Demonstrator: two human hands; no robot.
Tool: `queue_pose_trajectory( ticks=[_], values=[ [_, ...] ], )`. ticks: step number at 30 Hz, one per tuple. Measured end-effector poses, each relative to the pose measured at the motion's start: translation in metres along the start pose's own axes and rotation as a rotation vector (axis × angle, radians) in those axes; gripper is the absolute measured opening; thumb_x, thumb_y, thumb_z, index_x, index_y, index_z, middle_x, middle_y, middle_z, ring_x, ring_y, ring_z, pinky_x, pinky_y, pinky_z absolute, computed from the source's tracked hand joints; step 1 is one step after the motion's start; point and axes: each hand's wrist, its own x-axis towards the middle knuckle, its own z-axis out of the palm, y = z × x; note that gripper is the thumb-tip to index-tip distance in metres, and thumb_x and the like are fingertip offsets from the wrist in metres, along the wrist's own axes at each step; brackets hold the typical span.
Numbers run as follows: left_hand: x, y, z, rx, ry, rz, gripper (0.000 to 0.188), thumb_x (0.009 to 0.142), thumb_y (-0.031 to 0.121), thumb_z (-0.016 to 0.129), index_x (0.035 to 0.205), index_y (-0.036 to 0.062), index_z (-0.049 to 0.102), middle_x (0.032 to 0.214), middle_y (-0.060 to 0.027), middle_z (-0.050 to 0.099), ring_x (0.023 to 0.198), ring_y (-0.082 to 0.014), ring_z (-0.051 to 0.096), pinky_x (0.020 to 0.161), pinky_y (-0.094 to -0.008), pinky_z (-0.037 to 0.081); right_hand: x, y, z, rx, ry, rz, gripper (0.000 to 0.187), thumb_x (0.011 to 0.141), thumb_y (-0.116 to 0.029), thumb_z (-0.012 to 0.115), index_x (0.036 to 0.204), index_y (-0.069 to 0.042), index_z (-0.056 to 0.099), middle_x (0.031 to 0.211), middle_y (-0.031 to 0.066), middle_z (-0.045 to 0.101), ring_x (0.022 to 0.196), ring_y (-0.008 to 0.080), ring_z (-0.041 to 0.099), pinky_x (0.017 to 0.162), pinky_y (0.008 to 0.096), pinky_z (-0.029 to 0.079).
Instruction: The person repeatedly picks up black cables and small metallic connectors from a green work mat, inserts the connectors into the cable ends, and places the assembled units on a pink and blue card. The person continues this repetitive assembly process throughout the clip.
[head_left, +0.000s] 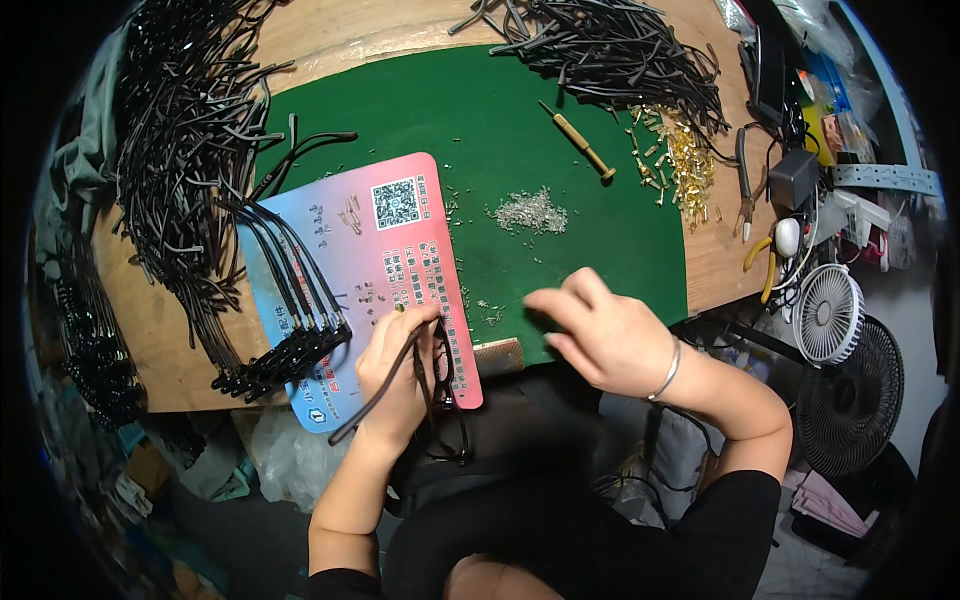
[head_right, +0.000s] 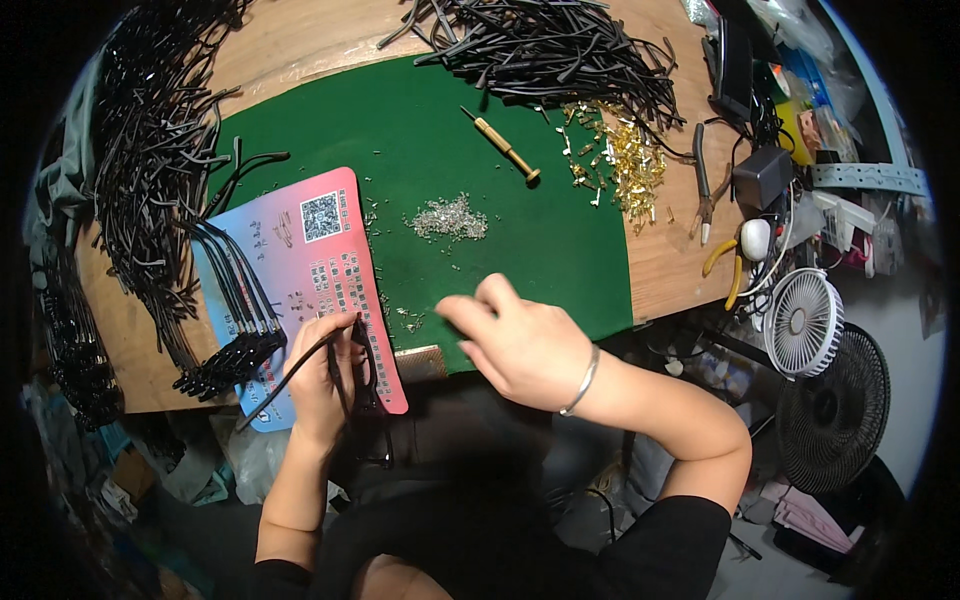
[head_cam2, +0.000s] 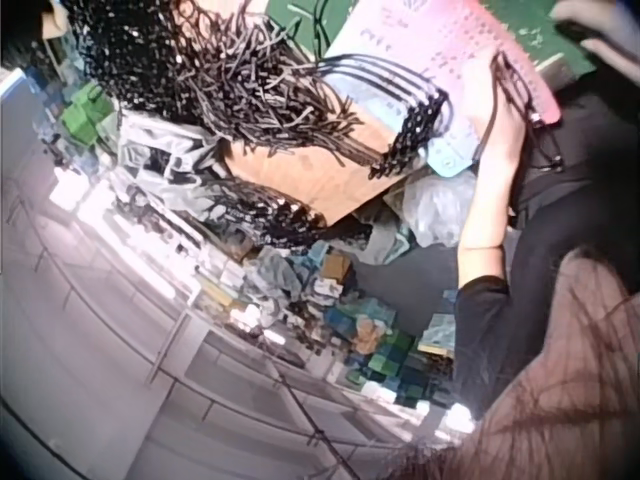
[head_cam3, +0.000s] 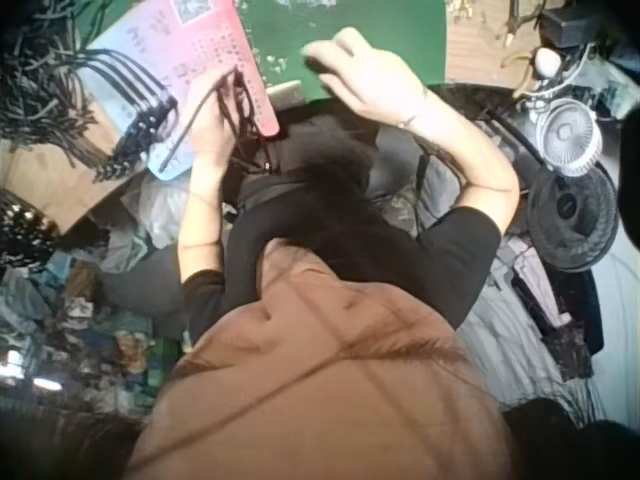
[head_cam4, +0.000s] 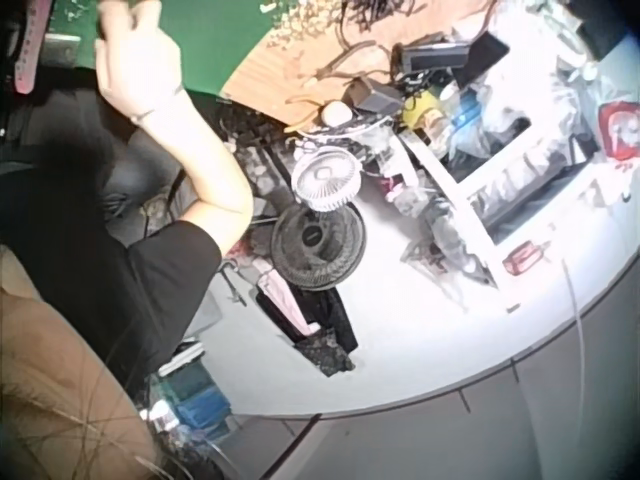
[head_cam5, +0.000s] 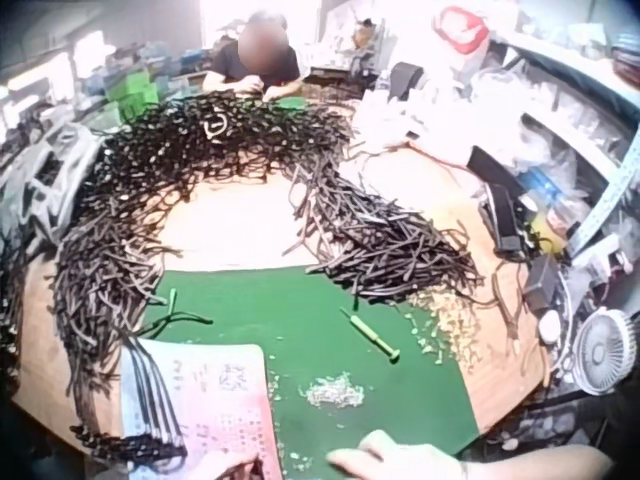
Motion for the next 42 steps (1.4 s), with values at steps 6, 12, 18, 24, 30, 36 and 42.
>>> queue_pose_trajectory(
  ticks=[6,12,18,24,30,36,42],
  values=[
    [0.003,0.004,-0.005,-0.075,-0.038,-0.033,0.011,0.088,-0.005,0.052,0.096,-0.0008,0.058,0.079,-0.0092,0.056,0.056,-0.0121,0.055,0.050,-0.0232,0.046,0.002,-0.001,0.021,-0.271,0.118,-0.111,0.044,0.068,-0.011,0.064,0.111,-0.014,0.057,0.083,0.0077,0.047,0.057,0.0190,0.054,0.048,0.0307,0.048],
    [0.000,0.008,-0.001,-0.158,-0.032,-0.131,0.010,0.089,-0.003,0.052,0.097,-0.0008,0.058,0.081,-0.0074,0.055,0.058,-0.0094,0.054,0.052,-0.0219,0.046,0.007,-0.001,0.020,-0.300,0.080,-0.126,0.046,0.067,-0.010,0.065,0.112,-0.014,0.058,0.082,0.0071,0.048,0.056,0.0179,0.054,0.047,0.0294,0.046],
    [-0.002,0.014,0.003,-0.189,-0.030,-0.190,0.010,0.090,-0.002,0.053,0.098,0.0001,0.058,0.082,-0.0062,0.053,0.058,-0.0085,0.054,0.053,-0.0211,0.046,0.007,-0.004,0.022,-0.375,0.067,-0.136,0.048,0.070,-0.013,0.066,0.117,-0.017,0.059,0.078,0.0059,0.048,0.057,0.0165,0.054,0.046,0.0282,0.046],
    [0.007,0.012,-0.010,-0.257,-0.126,-0.241,0.010,0.088,-0.003,0.055,0.097,-0.0020,0.058,0.082,-0.0076,0.057,0.059,-0.0113,0.058,0.054,-0.0228,0.050,0.012,-0.002,0.018,-0.247,0.030,-0.154,0.045,0.074,-0.015,0.061,0.119,-0.019,0.057,0.079,0.0083,0.047,0.052,0.0200,0.053,0.043,0.0299,0.047],
    [0.029,0.013,-0.026,-0.367,-0.367,-0.487,0.014,0.094,0.007,0.050,0.098,-0.0035,0.057,0.077,-0.0045,0.058,0.061,-0.0063,0.055,0.058,-0.0204,0.048,0.028,-0.014,0.024,0.106,-0.099,-0.137,0.035,0.082,-0.016,0.056,0.117,-0.017,0.056,0.089,0.0130,0.049,0.063,0.0250,0.060,0.053,0.0349,0.052],
    [0.023,0.014,-0.020,-0.308,-0.308,-0.386,0.014,0.094,0.007,0.049,0.099,-0.0030,0.057,0.079,-0.0037,0.057,0.061,-0.0059,0.054,0.057,-0.0198,0.048,0.033,-0.013,0.026,0.088,-0.125,-0.121,0.035,0.083,-0.017,0.055,0.117,-0.017,0.056,0.089,0.0142,0.049,0.064,0.0267,0.060,0.053,0.0354,0.052],
    [0.021,0.016,-0.018,-0.260,-0.273,-0.349,0.010,0.091,0.003,0.052,0.097,-0.0019,0.058,0.079,-0.0071,0.057,0.059,-0.0094,0.058,0.055,-0.0224,0.049,0.036,-0.009,0.023,0.117,-0.186,-0.133,0.037,0.083,-0.019,0.055,0.120,-0.018,0.054,0.088,0.0137,0.048,0.066,0.0264,0.060,0.055,0.0358,0.052]
  ],
)
